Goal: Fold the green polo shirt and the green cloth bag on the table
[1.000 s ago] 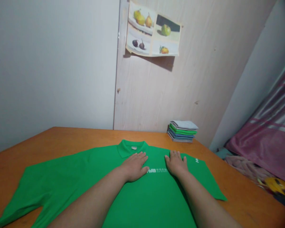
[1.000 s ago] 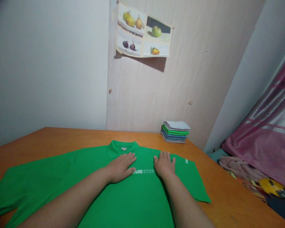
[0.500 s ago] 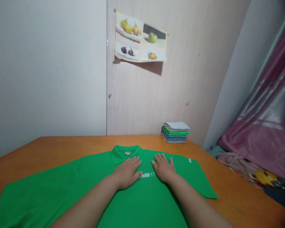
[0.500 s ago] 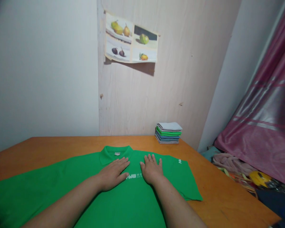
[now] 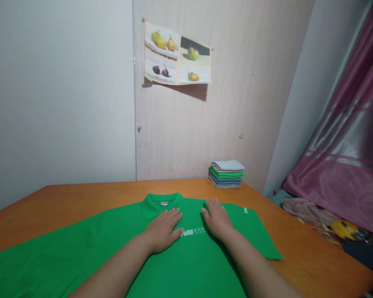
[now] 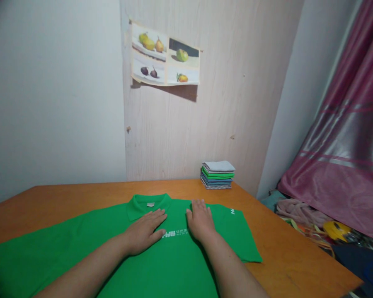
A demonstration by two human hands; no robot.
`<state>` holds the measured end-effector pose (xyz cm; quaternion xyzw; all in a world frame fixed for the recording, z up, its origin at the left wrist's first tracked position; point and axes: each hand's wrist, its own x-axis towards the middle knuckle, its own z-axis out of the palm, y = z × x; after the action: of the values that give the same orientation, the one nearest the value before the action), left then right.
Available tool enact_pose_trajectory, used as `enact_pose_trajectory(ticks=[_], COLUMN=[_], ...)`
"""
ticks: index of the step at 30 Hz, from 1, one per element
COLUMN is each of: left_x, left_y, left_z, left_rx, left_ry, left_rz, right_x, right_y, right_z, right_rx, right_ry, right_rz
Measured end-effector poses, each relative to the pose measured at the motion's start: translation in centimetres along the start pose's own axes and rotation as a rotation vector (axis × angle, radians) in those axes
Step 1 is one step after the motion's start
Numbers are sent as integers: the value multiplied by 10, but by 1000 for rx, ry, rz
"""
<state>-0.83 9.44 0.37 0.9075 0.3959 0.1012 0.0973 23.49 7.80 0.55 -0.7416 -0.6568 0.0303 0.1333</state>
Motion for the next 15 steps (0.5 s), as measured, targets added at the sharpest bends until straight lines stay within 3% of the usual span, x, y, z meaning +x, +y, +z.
enact_pose_trajectory(ticks=[3,5,11,15], left_x=[0,0,0,3], left_y=[1,1,-1,-8], left_z=[0,1,4,-2], left_rx=[-7,-7,-53,-325], left_ry=[10,9,25,67], left_rz=[2,3,1,-31], right_x=[-12,-14,2,9], right_y=[-13,-16,4,15], right_z=[5,9,9,10], right_rx=[50,25,-80,-94], right_ry=[-64,-108,-98,-85], right_rz=[-207,-233,-16,15])
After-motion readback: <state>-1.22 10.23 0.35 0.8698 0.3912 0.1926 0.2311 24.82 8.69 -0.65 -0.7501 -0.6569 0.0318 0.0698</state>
